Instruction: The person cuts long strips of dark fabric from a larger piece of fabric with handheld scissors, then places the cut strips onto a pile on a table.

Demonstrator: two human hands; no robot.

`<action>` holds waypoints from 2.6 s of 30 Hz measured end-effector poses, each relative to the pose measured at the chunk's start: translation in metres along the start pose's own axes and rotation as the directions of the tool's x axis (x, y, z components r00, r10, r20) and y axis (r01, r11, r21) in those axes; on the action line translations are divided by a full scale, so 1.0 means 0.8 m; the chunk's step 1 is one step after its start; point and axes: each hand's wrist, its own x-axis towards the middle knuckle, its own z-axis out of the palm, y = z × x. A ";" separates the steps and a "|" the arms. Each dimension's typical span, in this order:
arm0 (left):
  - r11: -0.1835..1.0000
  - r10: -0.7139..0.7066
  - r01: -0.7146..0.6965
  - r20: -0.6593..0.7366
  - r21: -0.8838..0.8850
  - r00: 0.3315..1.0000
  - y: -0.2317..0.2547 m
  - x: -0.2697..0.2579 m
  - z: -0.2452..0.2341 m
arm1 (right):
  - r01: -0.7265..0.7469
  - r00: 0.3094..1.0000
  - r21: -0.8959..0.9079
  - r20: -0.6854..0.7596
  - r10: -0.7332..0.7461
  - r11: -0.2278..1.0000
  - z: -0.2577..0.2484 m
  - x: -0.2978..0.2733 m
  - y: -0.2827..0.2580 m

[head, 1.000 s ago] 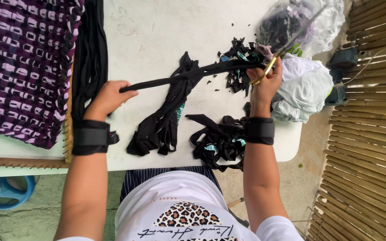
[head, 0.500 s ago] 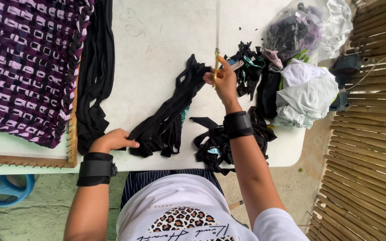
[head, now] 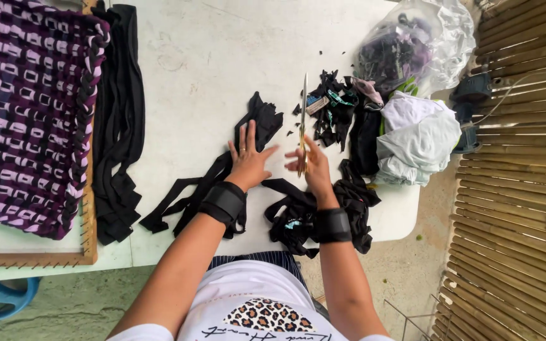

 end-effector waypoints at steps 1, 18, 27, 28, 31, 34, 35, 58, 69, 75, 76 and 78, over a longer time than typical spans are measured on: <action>1.000 0.003 -0.003 0.002 0.000 1.000 -0.012 0.008 0.018 | 0.000 1.000 0.000 -0.004 0.000 1.000 -0.005 -0.010 0.008; 0.964 -0.213 0.230 -0.135 0.131 0.968 -0.069 0.023 0.049 | -0.092 0.987 -0.076 -0.136 0.081 0.993 -0.034 -0.030 0.075; 0.960 -0.210 0.250 -0.264 0.127 0.941 -0.091 0.031 0.069 | -0.126 0.982 -0.129 0.124 0.142 0.984 -0.050 -0.047 0.094; 0.960 -0.212 0.251 -0.263 0.125 0.941 -0.086 0.030 0.062 | -0.127 0.982 -0.131 0.124 0.144 0.983 -0.057 -0.037 0.095; 0.972 -0.205 0.228 -0.257 0.063 0.944 -0.069 0.012 0.039 | -0.110 0.993 -0.123 0.018 0.113 0.986 -0.079 -0.011 0.097; 0.986 -0.165 0.158 -0.360 -0.048 0.918 -0.059 -0.004 0.014 | 0.100 0.993 -0.094 -0.053 -0.106 0.991 -0.094 0.013 0.075; 0.990 -0.144 0.121 -0.474 -0.078 0.869 -0.068 -0.003 0.012 | 0.062 0.991 -0.063 -0.117 -0.069 0.996 -0.087 0.016 0.060; 0.833 -0.474 0.550 -0.590 -0.061 0.653 -0.168 -0.074 0.008 | -0.113 0.993 -0.154 0.027 0.119 0.982 0.019 -0.040 0.061; 0.811 -0.585 0.462 -0.497 -0.359 0.641 -0.139 -0.067 -0.028 | -0.135 0.956 -0.210 0.229 0.183 0.968 0.076 -0.042 0.054; 0.872 -0.484 0.472 -0.362 -0.128 0.797 -0.171 0.004 -0.050 | -0.128 0.912 -0.296 0.341 0.230 0.946 0.092 -0.030 0.068; 0.873 -0.483 0.472 -0.363 -0.126 0.797 -0.190 0.022 -0.041 | -0.127 0.912 -0.294 0.341 0.229 0.947 0.090 -0.025 0.072; 0.943 -0.224 0.306 -0.429 0.132 0.875 -0.226 0.058 -0.021 | -0.184 0.935 -0.229 0.258 0.242 0.956 0.083 -0.021 0.082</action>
